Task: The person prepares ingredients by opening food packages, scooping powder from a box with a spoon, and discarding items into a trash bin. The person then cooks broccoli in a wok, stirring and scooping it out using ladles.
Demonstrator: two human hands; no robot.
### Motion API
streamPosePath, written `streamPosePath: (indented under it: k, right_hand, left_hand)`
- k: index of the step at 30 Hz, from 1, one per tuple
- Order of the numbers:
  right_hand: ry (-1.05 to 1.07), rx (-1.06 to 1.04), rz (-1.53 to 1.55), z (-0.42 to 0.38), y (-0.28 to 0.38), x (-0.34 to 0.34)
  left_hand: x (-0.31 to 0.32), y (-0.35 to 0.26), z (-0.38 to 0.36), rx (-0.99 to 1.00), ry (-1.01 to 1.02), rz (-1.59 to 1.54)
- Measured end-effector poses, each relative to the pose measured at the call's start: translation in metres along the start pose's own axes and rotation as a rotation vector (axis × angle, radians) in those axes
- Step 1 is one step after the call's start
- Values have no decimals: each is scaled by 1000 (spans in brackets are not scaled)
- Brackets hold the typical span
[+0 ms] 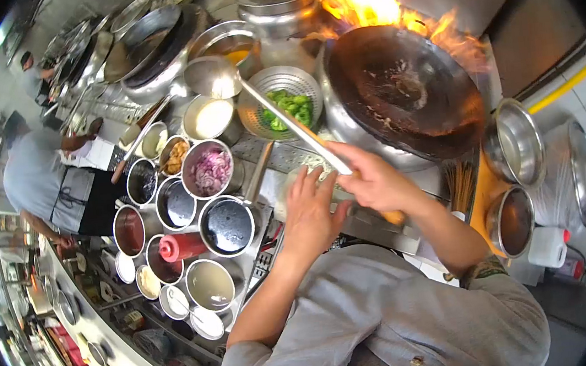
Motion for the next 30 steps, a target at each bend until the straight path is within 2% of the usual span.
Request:
streamPosePath:
  k: [3, 6, 9, 11, 14, 17, 20, 22, 25, 26, 30]
  right_hand:
    - [-86, -235, -237, 49, -24, 67]
    - [-28, -195, -410, 66, -40, 96]
    - [102, -42, -350, 59, 0, 75]
    - [104, 71, -300, 59, 12, 81]
    - [82, 14, -369, 60, -4, 102]
    - [172, 262, -120, 53, 17, 81]
    - [108, 215, -182, 50, 10, 98]
    - [96, 151, -220, 44, 5, 98]
    - [143, 290, 6, 38, 7, 79]
    - [93, 223, -137, 35, 11, 83]
    - [106, 75, -198, 35, -11, 91]
  left_hand:
    - [-32, 31, -35, -109, -40, 31]
    - [-57, 52, -67, -241, -97, 34]
    - [-67, 74, -93, -347, -120, 26]
    - [-68, 83, -95, -366, -111, 78]
    - [-60, 108, -49, -284, -127, 275]
    - [-30, 159, 8, -201, -94, 528]
    - [-7, 193, 50, -220, -52, 660]
    - [-1, 200, 65, -330, 56, 708]
    - [0, 202, 73, -392, 140, 716]
    - [2, 203, 75, -377, 133, 733]
    - [6, 208, 75, -337, 182, 808]
Point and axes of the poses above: each hand's wrist, its own z-axis towards the middle knuckle, its own x-axis out of the palm, y = z × x, the point moved 1 cm from there along z, towards the middle knuckle, and after that the axes turned 10 degrees about -y, right-handed, at the moved point
